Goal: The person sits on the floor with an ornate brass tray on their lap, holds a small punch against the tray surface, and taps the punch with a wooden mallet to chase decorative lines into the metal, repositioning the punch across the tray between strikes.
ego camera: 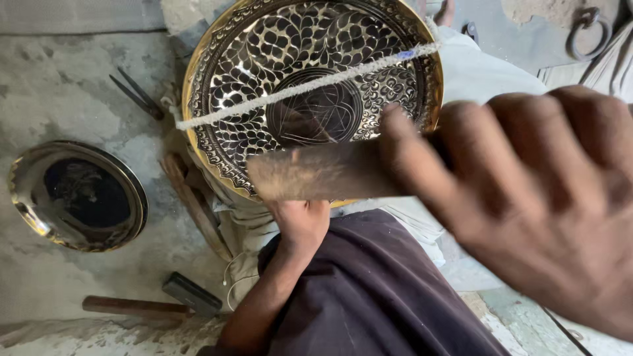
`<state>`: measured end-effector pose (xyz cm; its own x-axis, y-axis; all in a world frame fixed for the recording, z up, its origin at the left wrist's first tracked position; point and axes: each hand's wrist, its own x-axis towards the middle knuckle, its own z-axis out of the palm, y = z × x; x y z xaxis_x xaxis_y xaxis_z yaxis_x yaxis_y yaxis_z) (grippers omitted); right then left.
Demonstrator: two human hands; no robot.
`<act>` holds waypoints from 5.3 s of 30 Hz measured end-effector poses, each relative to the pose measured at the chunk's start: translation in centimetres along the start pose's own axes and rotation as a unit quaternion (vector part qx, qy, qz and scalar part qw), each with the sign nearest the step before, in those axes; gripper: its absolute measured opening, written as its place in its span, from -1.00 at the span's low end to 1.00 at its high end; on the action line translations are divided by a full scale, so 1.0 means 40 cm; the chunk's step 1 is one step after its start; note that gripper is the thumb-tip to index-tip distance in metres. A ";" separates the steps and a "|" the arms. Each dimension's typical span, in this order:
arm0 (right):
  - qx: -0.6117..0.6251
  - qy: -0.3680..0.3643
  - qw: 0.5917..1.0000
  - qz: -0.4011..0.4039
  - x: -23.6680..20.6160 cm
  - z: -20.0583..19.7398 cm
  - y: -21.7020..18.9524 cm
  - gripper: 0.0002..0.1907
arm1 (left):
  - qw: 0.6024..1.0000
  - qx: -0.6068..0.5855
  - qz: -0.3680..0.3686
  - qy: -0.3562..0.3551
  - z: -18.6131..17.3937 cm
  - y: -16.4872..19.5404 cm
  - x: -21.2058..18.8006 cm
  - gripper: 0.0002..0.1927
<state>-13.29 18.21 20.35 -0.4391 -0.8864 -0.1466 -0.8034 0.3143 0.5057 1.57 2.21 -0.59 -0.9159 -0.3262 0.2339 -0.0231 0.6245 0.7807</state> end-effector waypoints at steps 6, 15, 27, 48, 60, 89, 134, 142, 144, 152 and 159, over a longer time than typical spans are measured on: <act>0.017 -0.059 0.998 0.030 -0.068 0.108 0.001 -0.40 | 0.960 -0.253 -0.115 -0.020 0.052 0.012 -0.004 -0.63; 0.050 -0.098 0.993 0.046 -0.050 0.150 0.023 -0.41 | 0.977 -0.186 -0.103 -0.028 0.055 0.011 0.019 -0.79; 0.251 -0.037 0.962 0.096 0.032 0.100 0.017 -0.37 | 0.987 -0.130 -0.091 -0.028 0.072 -0.031 -0.010 -0.82; 0.191 -0.066 0.977 0.066 0.002 0.113 -0.004 -0.43 | 0.963 -0.166 -0.185 -0.102 0.070 -0.058 -0.031 -0.68; 0.199 -0.099 0.972 0.080 -0.004 0.108 -0.001 -0.40 | 0.972 -0.125 -0.167 -0.107 0.074 -0.076 -0.044 -0.73; 0.213 -0.053 0.972 0.087 -0.002 0.085 0.013 -0.42 | 0.996 -0.055 -0.027 -0.063 0.076 -0.056 -0.040 -0.86; 0.291 -0.068 0.947 0.113 -0.015 0.146 -0.015 -0.32 | 0.983 -0.155 -0.058 -0.080 0.054 -0.015 0.026 -0.77; 0.295 -0.034 0.946 0.129 0.010 0.129 -0.012 -0.42 | 0.977 -0.169 -0.094 -0.086 0.056 -0.020 0.022 -0.81; 0.340 -0.046 0.921 0.184 0.030 0.111 -0.016 -0.42 | 0.976 -0.183 -0.087 -0.084 0.055 -0.023 0.021 -0.81; 0.406 -0.104 0.874 0.245 0.023 0.117 -0.013 -0.38 | 0.976 -0.198 -0.057 -0.067 0.059 -0.032 0.021 -0.79; 0.335 -0.075 0.924 0.167 -0.019 0.142 -0.024 -0.45 | 0.976 -0.172 -0.096 -0.094 0.050 -0.026 0.025 -0.81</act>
<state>-14.47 20.49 15.14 -0.7180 -0.6604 -0.2198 -0.6594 0.7465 -0.0887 -0.10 2.64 -2.35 -0.9663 -0.2566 -0.0207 -0.0945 0.2786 0.9557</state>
